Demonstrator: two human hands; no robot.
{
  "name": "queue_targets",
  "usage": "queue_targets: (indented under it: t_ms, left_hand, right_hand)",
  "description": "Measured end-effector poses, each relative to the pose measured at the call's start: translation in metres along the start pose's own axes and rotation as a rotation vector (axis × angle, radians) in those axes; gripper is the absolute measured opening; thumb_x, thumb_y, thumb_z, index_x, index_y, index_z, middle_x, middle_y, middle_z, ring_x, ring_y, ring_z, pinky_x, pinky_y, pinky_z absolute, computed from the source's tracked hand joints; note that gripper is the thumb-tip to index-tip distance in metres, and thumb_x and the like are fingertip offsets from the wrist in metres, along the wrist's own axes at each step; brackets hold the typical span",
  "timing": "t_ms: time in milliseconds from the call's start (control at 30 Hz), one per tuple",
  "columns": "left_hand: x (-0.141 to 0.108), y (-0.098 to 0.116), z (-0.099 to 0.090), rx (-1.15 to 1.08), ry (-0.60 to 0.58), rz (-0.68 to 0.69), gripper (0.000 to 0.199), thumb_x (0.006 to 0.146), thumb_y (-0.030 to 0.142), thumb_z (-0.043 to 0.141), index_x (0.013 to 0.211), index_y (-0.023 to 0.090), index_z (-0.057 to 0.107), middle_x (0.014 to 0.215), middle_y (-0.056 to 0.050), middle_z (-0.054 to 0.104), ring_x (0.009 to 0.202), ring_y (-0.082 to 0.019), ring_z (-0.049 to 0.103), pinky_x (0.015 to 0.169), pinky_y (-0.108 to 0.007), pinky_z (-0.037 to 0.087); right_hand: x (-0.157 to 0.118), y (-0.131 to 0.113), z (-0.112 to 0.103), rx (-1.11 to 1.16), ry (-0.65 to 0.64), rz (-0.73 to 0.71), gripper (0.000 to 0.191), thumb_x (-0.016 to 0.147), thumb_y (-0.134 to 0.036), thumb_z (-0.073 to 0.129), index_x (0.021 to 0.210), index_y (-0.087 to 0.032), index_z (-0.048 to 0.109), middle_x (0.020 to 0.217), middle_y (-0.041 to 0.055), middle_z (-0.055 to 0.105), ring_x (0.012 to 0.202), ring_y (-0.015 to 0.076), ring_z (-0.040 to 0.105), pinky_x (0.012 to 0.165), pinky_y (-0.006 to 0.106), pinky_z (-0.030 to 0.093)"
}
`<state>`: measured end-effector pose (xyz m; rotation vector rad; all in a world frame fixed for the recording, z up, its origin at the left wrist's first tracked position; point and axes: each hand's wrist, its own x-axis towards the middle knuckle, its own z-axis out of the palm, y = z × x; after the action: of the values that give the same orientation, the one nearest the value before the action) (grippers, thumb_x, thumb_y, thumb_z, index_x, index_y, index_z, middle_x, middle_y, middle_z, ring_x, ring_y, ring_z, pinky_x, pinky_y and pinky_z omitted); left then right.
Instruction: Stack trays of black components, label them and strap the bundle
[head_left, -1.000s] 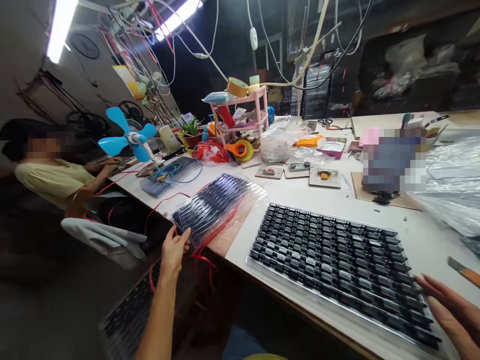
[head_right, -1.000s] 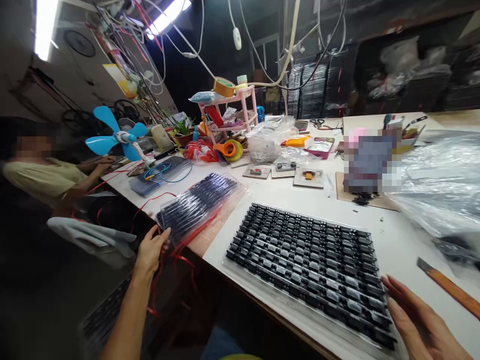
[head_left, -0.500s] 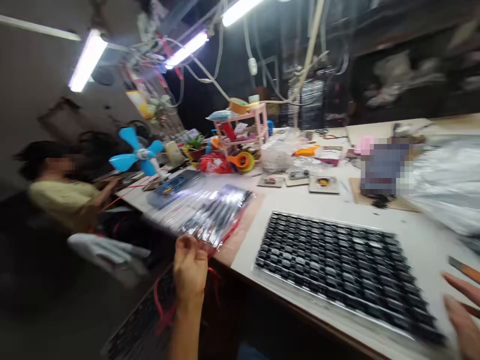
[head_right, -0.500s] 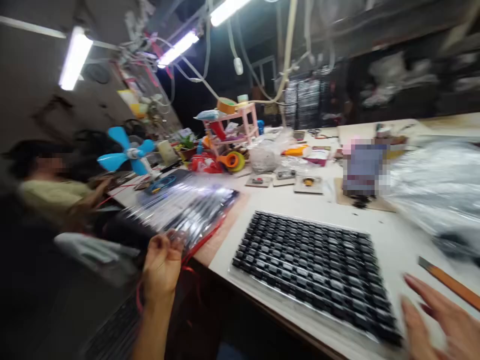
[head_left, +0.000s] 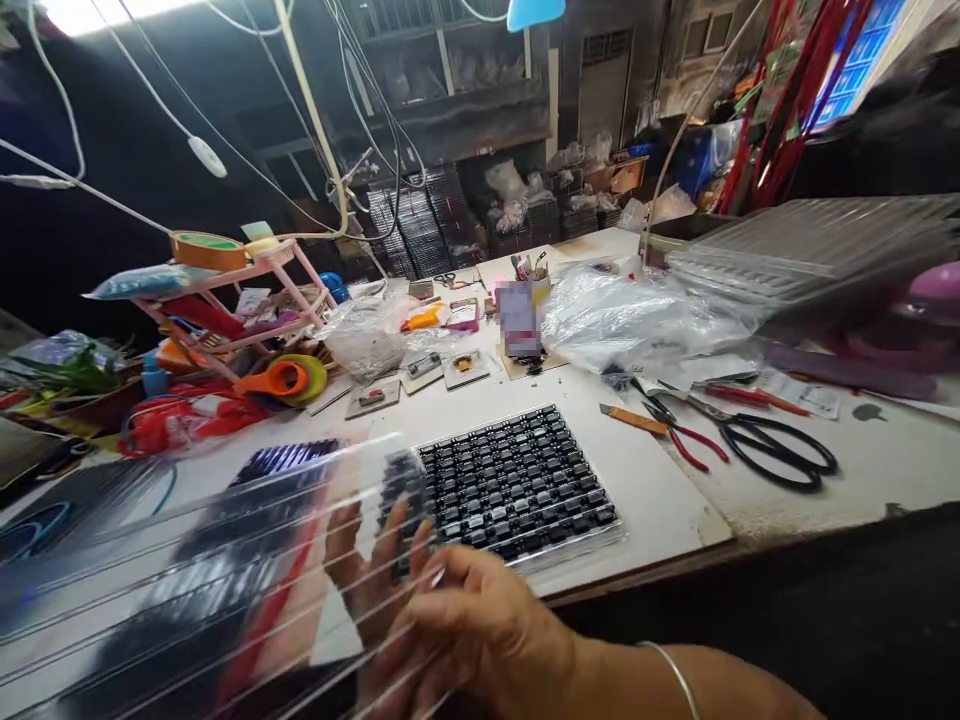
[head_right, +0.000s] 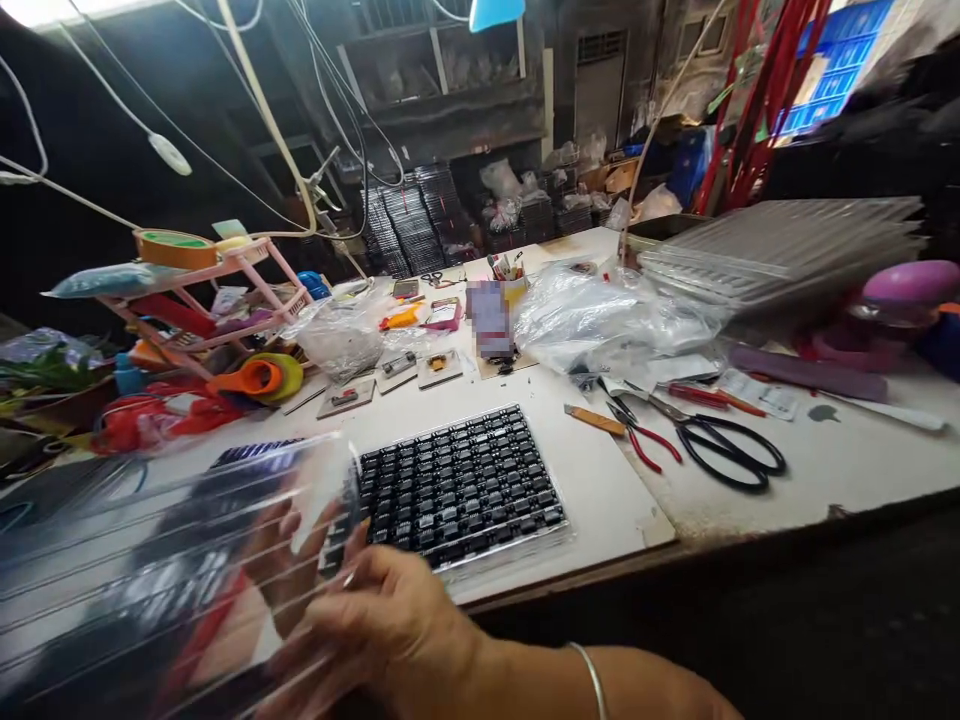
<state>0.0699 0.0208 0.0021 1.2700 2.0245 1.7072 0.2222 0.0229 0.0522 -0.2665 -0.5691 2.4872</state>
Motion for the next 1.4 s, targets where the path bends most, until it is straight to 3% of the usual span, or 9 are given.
queue_targets:
  t_ms: [100, 300, 533, 633, 767, 1000, 1133, 1267, 1400]
  left_hand:
    - [0.02, -0.011, -0.028, -0.002, 0.135, -0.053, 0.046, 0.074, 0.041, 0.065, 0.117, 0.027, 0.057, 0.141, -0.002, 0.043, 0.133, -0.031, 0.034, 0.111, -0.051, 0.028]
    - [0.044, -0.055, -0.087, -0.425, 0.11, -0.521, 0.034, 0.075, 0.051, 0.061, 0.094, 0.023, 0.064, 0.091, -0.002, 0.071, 0.109, -0.025, 0.06, 0.107, -0.047, 0.036]
    - [0.037, -0.041, -0.05, -0.133, -0.261, -0.447, 0.059, 0.068, 0.055, 0.068, 0.117, 0.024, 0.06, 0.127, -0.007, 0.06, 0.124, -0.026, 0.049, 0.111, -0.044, 0.028]
    - [0.037, -0.035, -0.032, 0.019, -0.383, -0.339, 0.06, 0.069, 0.056, 0.064, 0.118, 0.023, 0.061, 0.131, -0.006, 0.057, 0.128, -0.025, 0.045, 0.112, -0.041, 0.026]
    - [0.043, -0.034, -0.018, 0.083, -0.38, -0.298, 0.054, 0.071, 0.052, 0.06, 0.116, 0.022, 0.062, 0.13, -0.006, 0.058, 0.127, -0.025, 0.046, 0.111, -0.04, 0.029]
    - [0.053, -0.043, -0.006, 0.238, -0.462, -0.153, 0.061, 0.078, 0.055, 0.048, 0.128, 0.021, 0.053, 0.132, -0.009, 0.055, 0.125, -0.026, 0.046, 0.109, -0.041, 0.031]
    - [0.044, -0.039, 0.005, 0.722, -0.514, 0.009, 0.064, 0.084, 0.053, 0.035, 0.135, 0.017, 0.047, 0.132, -0.019, 0.05, 0.124, -0.036, 0.044, 0.102, -0.058, 0.029]
    - [0.036, -0.033, 0.011, 0.99, -0.569, 0.1, 0.063, 0.089, 0.05, 0.025, 0.141, 0.015, 0.037, 0.135, -0.023, 0.046, 0.124, -0.037, 0.043, 0.096, -0.058, 0.032]
    - [0.036, -0.031, 0.009, 1.011, -0.601, 0.142, 0.067, 0.088, 0.053, 0.03, 0.144, 0.016, 0.031, 0.141, -0.023, 0.04, 0.129, -0.035, 0.038, 0.099, -0.055, 0.03]
  right_hand:
    - [-0.014, -0.05, -0.01, -0.159, 0.193, -0.188, 0.046, 0.072, -0.036, 0.071, 0.105, -0.018, 0.045, 0.071, 0.0037, 0.069, 0.055, 0.0194, 0.067, 0.036, 0.019, 0.047]
    - [-0.04, -0.119, -0.056, -0.523, 0.47, -0.268, 0.059, 0.08, -0.034, 0.065, 0.128, -0.017, 0.036, 0.076, 0.0048, 0.069, 0.059, 0.0163, 0.067, 0.039, 0.017, 0.045]
    - [-0.059, -0.131, -0.081, -0.776, 0.71, -0.188, 0.086, 0.074, -0.039, 0.071, 0.142, -0.011, 0.025, 0.067, -0.0007, 0.062, 0.049, 0.0133, 0.059, 0.036, 0.02, 0.042]
    - [-0.075, -0.136, -0.099, -1.016, 0.808, -0.208, 0.077, 0.079, -0.047, 0.064, 0.141, -0.014, 0.031, 0.059, -0.0051, 0.052, 0.044, 0.0097, 0.049, 0.035, 0.019, 0.038]
    - [-0.087, -0.142, -0.123, -1.378, 0.944, -0.207, 0.063, 0.086, -0.054, 0.048, 0.136, -0.017, 0.04, 0.072, -0.0003, 0.058, 0.047, 0.0114, 0.054, 0.041, 0.024, 0.045]
    - [-0.061, -0.136, -0.118, -2.138, 0.796, -0.11, 0.045, 0.095, -0.032, 0.031, 0.137, -0.021, 0.043, 0.128, 0.0124, 0.051, 0.104, 0.0235, 0.056, 0.08, 0.036, 0.052]
    - [-0.043, -0.13, -0.109, -2.575, 0.64, 0.08, 0.054, 0.082, -0.005, 0.036, 0.136, -0.005, 0.043, 0.146, 0.0213, 0.032, 0.121, 0.0358, 0.042, 0.088, 0.046, 0.046]
    - [-0.038, -0.132, -0.115, -2.664, 0.406, 0.083, 0.063, 0.073, 0.002, 0.038, 0.135, 0.009, 0.036, 0.144, 0.0321, 0.026, 0.13, 0.0377, 0.034, 0.097, 0.049, 0.037]
    - [-0.043, -0.132, -0.126, -2.555, 0.411, 0.006, 0.057, 0.082, -0.001, 0.032, 0.139, 0.002, 0.033, 0.147, 0.0276, 0.024, 0.134, 0.0314, 0.031, 0.099, 0.046, 0.037]
